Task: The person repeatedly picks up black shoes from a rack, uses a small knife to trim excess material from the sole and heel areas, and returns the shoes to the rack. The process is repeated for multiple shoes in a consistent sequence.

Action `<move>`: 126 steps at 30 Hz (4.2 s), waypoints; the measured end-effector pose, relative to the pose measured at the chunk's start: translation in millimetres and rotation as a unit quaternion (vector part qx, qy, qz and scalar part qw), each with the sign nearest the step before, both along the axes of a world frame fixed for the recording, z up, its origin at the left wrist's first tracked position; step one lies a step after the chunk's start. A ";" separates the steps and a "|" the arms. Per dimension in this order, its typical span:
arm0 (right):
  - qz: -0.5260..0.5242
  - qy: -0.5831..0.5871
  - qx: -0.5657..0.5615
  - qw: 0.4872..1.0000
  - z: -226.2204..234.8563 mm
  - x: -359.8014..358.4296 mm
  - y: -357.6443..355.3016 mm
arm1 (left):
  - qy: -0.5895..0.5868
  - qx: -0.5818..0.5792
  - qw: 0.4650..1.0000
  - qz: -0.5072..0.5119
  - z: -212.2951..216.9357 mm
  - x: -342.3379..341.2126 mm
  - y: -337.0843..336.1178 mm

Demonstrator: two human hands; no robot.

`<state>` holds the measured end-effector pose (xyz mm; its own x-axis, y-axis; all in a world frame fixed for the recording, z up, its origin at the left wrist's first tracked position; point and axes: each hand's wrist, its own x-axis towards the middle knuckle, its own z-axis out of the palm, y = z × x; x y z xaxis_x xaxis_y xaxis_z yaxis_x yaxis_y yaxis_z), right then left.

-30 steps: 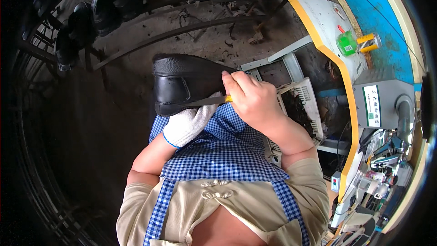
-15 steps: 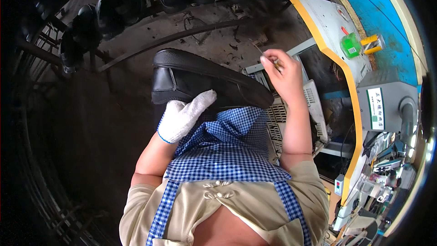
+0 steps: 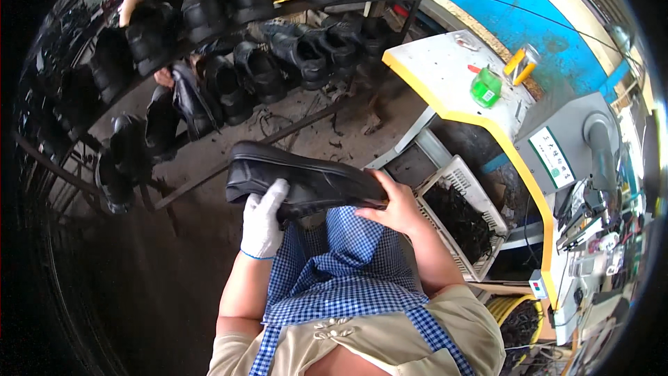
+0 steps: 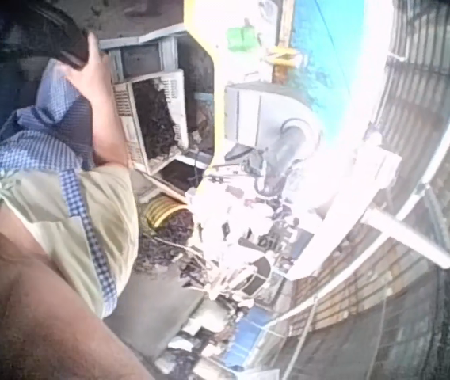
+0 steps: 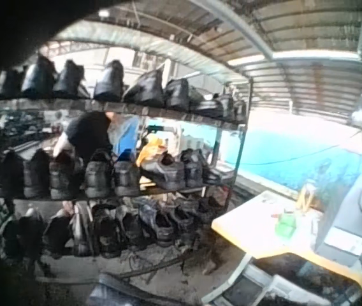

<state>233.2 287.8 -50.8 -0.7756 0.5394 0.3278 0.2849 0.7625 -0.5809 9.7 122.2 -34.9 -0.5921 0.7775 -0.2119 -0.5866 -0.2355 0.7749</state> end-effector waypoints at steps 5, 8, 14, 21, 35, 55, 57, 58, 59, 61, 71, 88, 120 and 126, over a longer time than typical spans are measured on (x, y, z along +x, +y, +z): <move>-0.005 0.340 -0.266 0.902 1.4 -10.5 5.6 | 0.001 0.087 0.989 -0.122 -4.9 15.1 15.3; -0.058 0.345 -0.259 0.900 9.4 -21.0 20.9 | 0.010 0.018 0.960 -0.280 -23.8 23.4 7.6; -0.026 0.358 -0.216 0.908 28.3 -37.4 13.9 | -0.089 0.005 0.952 -0.294 -34.8 35.7 0.0; 0.010 0.255 -0.221 0.941 -5.5 -27.0 2.8 | -0.218 0.089 0.959 -0.157 -17.4 24.4 8.5; -0.050 0.298 -0.012 0.953 -71.3 -23.6 4.5 | -0.226 0.183 0.869 -0.401 18.5 11.9 35.4; -0.235 0.457 -0.248 0.821 156.6 -145.4 380.8 | -0.169 0.077 0.951 -0.248 -150.8 -45.1 13.6; -0.250 0.406 -0.257 0.840 152.8 -157.0 408.4 | -0.180 0.068 0.951 -0.242 -158.6 -47.0 17.6; -0.301 0.414 -0.209 0.833 140.7 -154.5 439.5 | -0.182 0.065 0.949 -0.248 -161.8 -48.5 23.6; -0.357 0.422 -0.152 0.819 126.2 -142.1 479.0 | -0.184 0.065 0.945 -0.264 -164.3 -50.2 33.6; -0.397 0.456 -0.090 0.792 108.9 -147.8 486.5 | -0.183 0.050 0.946 -0.263 -163.3 -52.1 34.8; -0.263 0.222 0.047 0.938 122.8 -239.3 300.1 | -0.183 0.041 0.949 -0.253 -159.2 -52.3 36.5; -0.181 0.532 0.065 0.824 128.0 -88.3 124.0 | -0.045 0.080 0.991 -0.100 -122.9 -29.5 3.7; 0.177 0.136 0.110 0.969 57.4 -87.4 -28.1 | 0.584 0.019 0.811 0.033 17.7 12.4 -18.3; 0.207 0.150 -0.038 0.966 55.6 -82.2 -28.7 | 0.548 0.032 0.834 0.043 21.3 19.0 -18.9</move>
<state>151.0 259.1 4.8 -0.8063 0.2344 0.5432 -0.2260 0.7265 -0.6490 28.7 103.3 -13.6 -0.4567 0.7112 0.5344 0.4884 -0.3016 0.8188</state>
